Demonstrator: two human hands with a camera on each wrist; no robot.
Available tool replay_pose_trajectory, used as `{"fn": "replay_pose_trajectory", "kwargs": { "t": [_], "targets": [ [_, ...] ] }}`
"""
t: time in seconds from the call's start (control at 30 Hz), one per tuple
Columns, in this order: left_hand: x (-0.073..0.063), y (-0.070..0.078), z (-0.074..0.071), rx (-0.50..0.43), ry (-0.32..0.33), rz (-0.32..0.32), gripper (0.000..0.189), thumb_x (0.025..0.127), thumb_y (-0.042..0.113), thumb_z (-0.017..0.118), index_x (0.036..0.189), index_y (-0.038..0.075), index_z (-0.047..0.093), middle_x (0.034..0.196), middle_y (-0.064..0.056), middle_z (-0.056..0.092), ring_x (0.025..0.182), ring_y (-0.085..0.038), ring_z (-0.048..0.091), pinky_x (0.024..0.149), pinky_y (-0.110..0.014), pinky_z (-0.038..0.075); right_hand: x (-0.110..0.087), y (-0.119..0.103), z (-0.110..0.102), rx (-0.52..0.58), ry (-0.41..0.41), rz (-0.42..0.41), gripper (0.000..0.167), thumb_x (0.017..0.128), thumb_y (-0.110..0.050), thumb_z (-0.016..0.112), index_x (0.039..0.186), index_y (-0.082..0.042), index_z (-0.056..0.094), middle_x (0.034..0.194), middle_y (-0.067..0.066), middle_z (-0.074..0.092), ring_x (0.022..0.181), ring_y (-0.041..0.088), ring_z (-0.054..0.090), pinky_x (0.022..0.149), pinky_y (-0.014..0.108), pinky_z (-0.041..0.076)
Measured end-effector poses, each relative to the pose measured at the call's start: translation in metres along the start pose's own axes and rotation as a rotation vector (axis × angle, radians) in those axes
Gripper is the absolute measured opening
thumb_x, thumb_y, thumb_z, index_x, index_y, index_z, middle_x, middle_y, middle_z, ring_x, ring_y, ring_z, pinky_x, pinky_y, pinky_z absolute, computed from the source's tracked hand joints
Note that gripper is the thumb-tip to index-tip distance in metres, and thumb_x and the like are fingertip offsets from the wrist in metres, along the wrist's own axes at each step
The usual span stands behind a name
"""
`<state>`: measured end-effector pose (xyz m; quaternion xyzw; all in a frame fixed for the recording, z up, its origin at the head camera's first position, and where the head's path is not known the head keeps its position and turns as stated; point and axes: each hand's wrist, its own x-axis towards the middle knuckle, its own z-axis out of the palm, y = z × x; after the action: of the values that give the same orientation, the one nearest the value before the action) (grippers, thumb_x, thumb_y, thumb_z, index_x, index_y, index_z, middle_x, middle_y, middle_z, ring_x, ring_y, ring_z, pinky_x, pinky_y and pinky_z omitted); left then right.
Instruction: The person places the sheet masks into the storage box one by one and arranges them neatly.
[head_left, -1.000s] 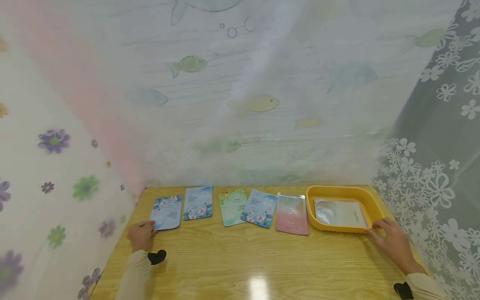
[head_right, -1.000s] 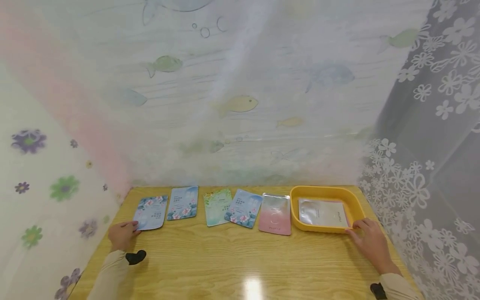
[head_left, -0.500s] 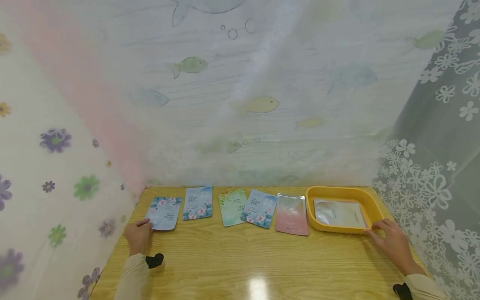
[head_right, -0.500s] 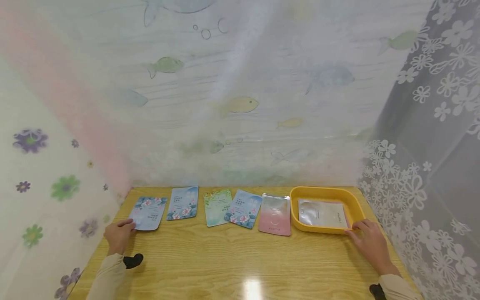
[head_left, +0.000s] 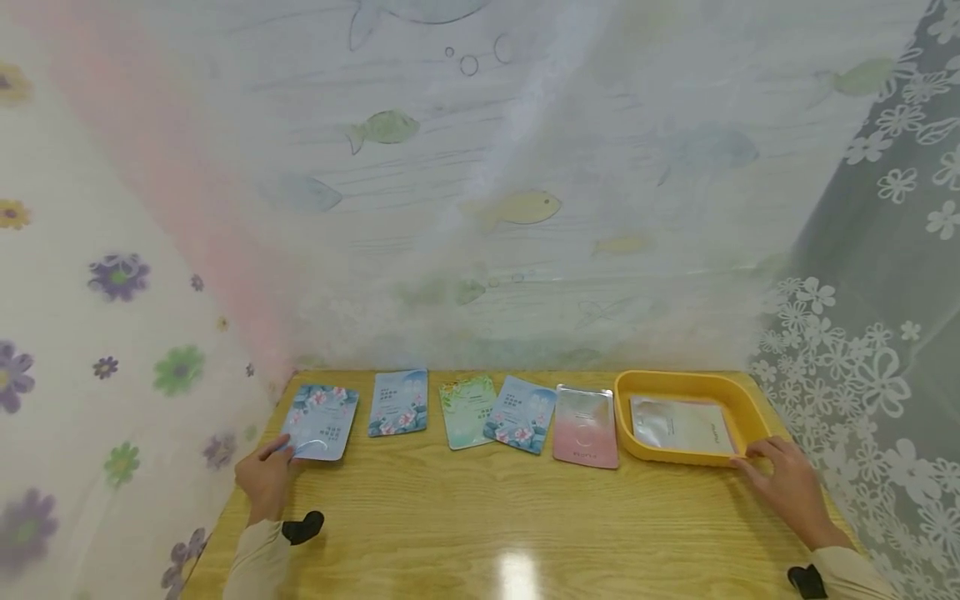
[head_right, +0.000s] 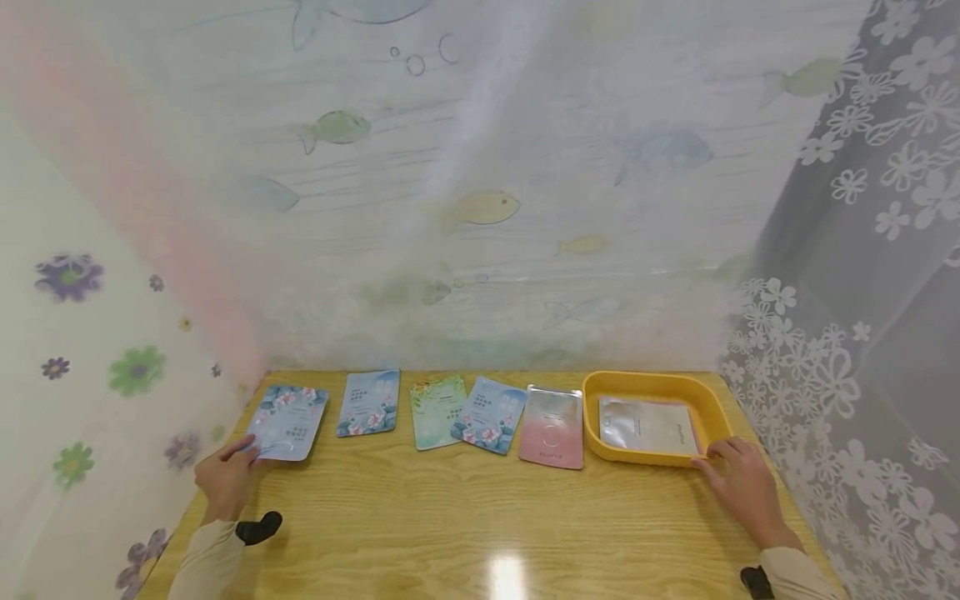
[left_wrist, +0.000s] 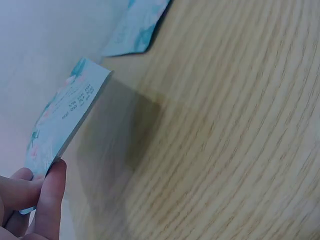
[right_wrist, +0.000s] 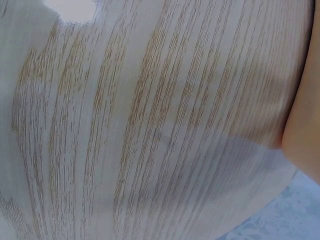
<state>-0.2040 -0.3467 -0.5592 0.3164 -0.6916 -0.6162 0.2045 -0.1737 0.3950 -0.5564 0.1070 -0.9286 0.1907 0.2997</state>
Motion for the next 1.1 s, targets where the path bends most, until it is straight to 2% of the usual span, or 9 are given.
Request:
{"fn": "replay_pose_trajectory", "kwargs": {
  "t": [0.13,0.33,0.47,0.5,0.57,0.77,0.93,0.97,1.1],
  "targets": [
    [-0.006,0.007,0.004,-0.147,-0.028,0.010,0.032,0.084,-0.010,0.059,0.116,-0.012,0.061,0.086,0.001,0.063,0.068,-0.007,0.066,0.066,-0.024,0.056,0.000,0.000,-0.001,0.000,0.008,0.001,0.025,0.062,-0.011,0.086,0.075,-0.003,0.066,0.074,0.008,0.058,0.069,0.030,0.052,0.059,0.042,0.041],
    [-0.012,0.008,0.011,-0.342,-0.155,0.071,0.024,0.080,-0.013,0.064,0.103,-0.009,0.069,0.089,-0.003,0.067,0.071,-0.014,0.069,0.064,-0.024,0.056,-0.001,0.000,-0.002,0.004,0.006,0.015,0.025,0.062,-0.011,0.086,0.074,-0.003,0.066,0.073,0.008,0.058,0.068,0.031,0.052,0.060,0.044,0.042],
    [-0.019,0.015,0.018,-0.310,-0.234,0.045,0.025,0.081,-0.009,0.067,0.105,-0.004,0.070,0.093,-0.001,0.067,0.077,-0.013,0.069,0.070,-0.025,0.056,-0.002,0.000,-0.002,0.010,0.001,0.028,0.024,0.063,-0.012,0.086,0.074,-0.004,0.066,0.073,0.008,0.058,0.069,0.031,0.052,0.061,0.045,0.041],
    [-0.016,0.011,0.019,-0.344,-0.272,0.038,0.026,0.081,-0.009,0.067,0.106,-0.004,0.070,0.095,-0.003,0.067,0.077,-0.015,0.069,0.070,-0.026,0.056,-0.002,0.000,-0.001,0.010,0.001,0.030,0.024,0.064,-0.012,0.085,0.074,-0.004,0.066,0.073,0.008,0.058,0.069,0.031,0.052,0.061,0.045,0.041],
    [-0.021,0.015,0.024,-0.311,-0.282,0.038,0.027,0.081,-0.009,0.067,0.108,-0.003,0.069,0.096,-0.003,0.066,0.079,-0.014,0.069,0.072,-0.027,0.056,-0.002,0.000,-0.001,0.014,0.001,0.031,0.023,0.064,-0.011,0.085,0.074,-0.003,0.066,0.073,0.008,0.058,0.070,0.031,0.052,0.061,0.045,0.040],
    [-0.031,0.021,0.039,-0.386,-0.370,0.036,0.025,0.080,-0.010,0.068,0.103,0.001,0.072,0.096,-0.004,0.067,0.080,-0.015,0.069,0.070,-0.027,0.056,-0.001,0.000,0.000,0.018,0.007,0.019,0.023,0.064,-0.010,0.085,0.075,-0.003,0.066,0.073,0.009,0.058,0.069,0.031,0.052,0.062,0.044,0.040],
    [-0.045,0.034,0.051,-0.335,-0.360,-0.012,0.033,0.082,-0.012,0.064,0.115,-0.008,0.064,0.096,-0.003,0.066,0.079,-0.014,0.068,0.072,-0.026,0.056,0.000,-0.001,-0.001,0.023,0.012,0.012,0.023,0.063,-0.009,0.085,0.075,-0.003,0.066,0.074,0.009,0.058,0.069,0.032,0.052,0.061,0.045,0.040],
    [-0.051,0.042,0.053,-0.281,-0.337,-0.030,0.035,0.083,-0.011,0.063,0.118,-0.009,0.061,0.096,-0.001,0.066,0.080,-0.013,0.068,0.074,-0.027,0.056,0.000,-0.001,-0.001,0.023,0.012,0.013,0.023,0.063,-0.009,0.085,0.075,-0.003,0.066,0.074,0.009,0.058,0.070,0.032,0.052,0.062,0.045,0.040],
    [-0.059,0.047,0.062,-0.282,-0.375,-0.050,0.039,0.084,-0.010,0.064,0.122,-0.013,0.056,0.100,-0.005,0.064,0.080,-0.014,0.067,0.074,-0.027,0.056,0.001,-0.002,-0.001,0.028,0.011,0.014,0.024,0.064,-0.011,0.085,0.075,-0.004,0.065,0.074,0.009,0.058,0.070,0.033,0.052,0.061,0.044,0.040]
  ]
}}
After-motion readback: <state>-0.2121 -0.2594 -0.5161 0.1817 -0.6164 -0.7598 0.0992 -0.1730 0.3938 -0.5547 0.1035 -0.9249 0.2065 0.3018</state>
